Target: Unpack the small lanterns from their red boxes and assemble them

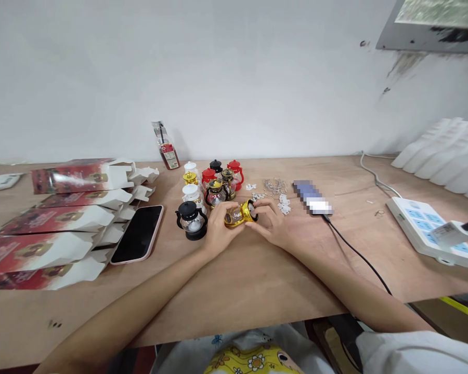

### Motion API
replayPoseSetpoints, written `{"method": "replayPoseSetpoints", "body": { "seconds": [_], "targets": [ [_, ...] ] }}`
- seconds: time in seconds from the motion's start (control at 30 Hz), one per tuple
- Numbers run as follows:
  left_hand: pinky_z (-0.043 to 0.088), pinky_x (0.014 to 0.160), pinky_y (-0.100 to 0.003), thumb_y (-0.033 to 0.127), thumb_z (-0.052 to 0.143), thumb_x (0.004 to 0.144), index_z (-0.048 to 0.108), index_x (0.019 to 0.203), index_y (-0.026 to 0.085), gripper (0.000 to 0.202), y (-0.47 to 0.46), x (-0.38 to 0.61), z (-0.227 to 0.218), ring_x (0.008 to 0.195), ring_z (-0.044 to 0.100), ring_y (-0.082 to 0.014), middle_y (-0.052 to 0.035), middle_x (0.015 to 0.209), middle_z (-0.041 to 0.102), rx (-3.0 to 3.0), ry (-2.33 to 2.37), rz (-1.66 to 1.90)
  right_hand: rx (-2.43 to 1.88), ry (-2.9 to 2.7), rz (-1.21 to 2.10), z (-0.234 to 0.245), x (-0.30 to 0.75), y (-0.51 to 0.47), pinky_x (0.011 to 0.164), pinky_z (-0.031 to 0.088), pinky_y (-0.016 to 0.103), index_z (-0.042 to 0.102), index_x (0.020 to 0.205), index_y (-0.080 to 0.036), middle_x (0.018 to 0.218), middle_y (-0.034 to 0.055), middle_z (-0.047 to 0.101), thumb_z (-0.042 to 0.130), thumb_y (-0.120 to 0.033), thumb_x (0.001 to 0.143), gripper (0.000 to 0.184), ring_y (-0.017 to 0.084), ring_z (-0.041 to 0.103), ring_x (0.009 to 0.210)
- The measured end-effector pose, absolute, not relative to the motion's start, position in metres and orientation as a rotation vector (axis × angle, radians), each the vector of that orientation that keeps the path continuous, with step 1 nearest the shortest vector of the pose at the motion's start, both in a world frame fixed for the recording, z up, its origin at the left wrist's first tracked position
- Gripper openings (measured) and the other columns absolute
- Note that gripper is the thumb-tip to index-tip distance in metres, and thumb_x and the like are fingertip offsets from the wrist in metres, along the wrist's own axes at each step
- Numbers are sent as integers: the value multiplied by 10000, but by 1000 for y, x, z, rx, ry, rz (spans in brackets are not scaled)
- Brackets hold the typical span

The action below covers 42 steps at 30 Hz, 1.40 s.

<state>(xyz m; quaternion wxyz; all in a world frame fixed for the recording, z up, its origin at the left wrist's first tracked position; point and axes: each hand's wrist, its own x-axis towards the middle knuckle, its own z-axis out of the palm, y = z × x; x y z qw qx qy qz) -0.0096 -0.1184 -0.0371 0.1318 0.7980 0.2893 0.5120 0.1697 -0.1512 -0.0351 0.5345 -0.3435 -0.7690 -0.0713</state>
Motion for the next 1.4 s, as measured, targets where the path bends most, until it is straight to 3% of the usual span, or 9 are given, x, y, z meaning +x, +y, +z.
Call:
{"method": "replayPoseSetpoints", "body": {
  "seconds": [0.43,0.63,0.73,0.83,1.03,1.2,1.4],
  "targets": [
    [489,837,-332,219,625,759,500,1071,186,338,-121,-8,-37,962,596,-193,-61,1030,610,2264,921,1479,-990,-1918,-213,-27,163,-162,942,449,429,577,1130,-248,1203,101,518,454,-288,912,253,225,513,1142],
    [489,850,-342,128,609,677,477,1085,185,433,-122,-7,-38,989,583,-206,-71,1060,589,2277,813,1441,-1179,-1693,-410,-6,194,-115,891,421,400,582,1115,-207,1077,93,597,400,-257,929,265,222,531,1039],
    [483,877,-352,119,602,666,457,1112,188,474,-121,-8,-40,1013,579,-212,-72,1082,584,2275,790,1445,-1470,-2073,-562,5,215,-77,841,372,399,642,1003,-162,987,107,644,425,-203,906,241,247,525,959],
    [481,891,-359,106,600,650,441,1138,191,520,-120,-9,-41,1024,578,-219,-75,1097,580,2259,770,1446,-1639,-2490,-662,7,226,-48,820,320,405,669,966,-119,1019,156,643,454,-164,877,238,274,501,972],
    [477,907,-364,94,601,630,433,1146,188,551,-119,-9,-43,1039,571,-225,-80,1106,575,2262,724,1460,-1559,-2711,-680,-7,225,-30,849,265,382,683,912,-68,1008,196,648,437,-154,887,262,254,483,989],
    [477,899,-366,115,597,644,433,1135,183,522,-121,-8,-39,1033,570,-226,-82,1093,577,2269,733,1458,-1575,-2629,-688,-8,225,-32,849,290,373,661,913,-73,974,174,657,400,-129,899,267,251,500,970],
    [461,908,-389,117,586,653,484,1123,193,487,-122,-9,-35,1039,555,-234,-84,1100,572,2346,678,1429,-1280,-1870,-540,1,204,-104,800,378,337,575,903,-157,913,94,644,401,-236,934,193,205,550,898]
  ]
}}
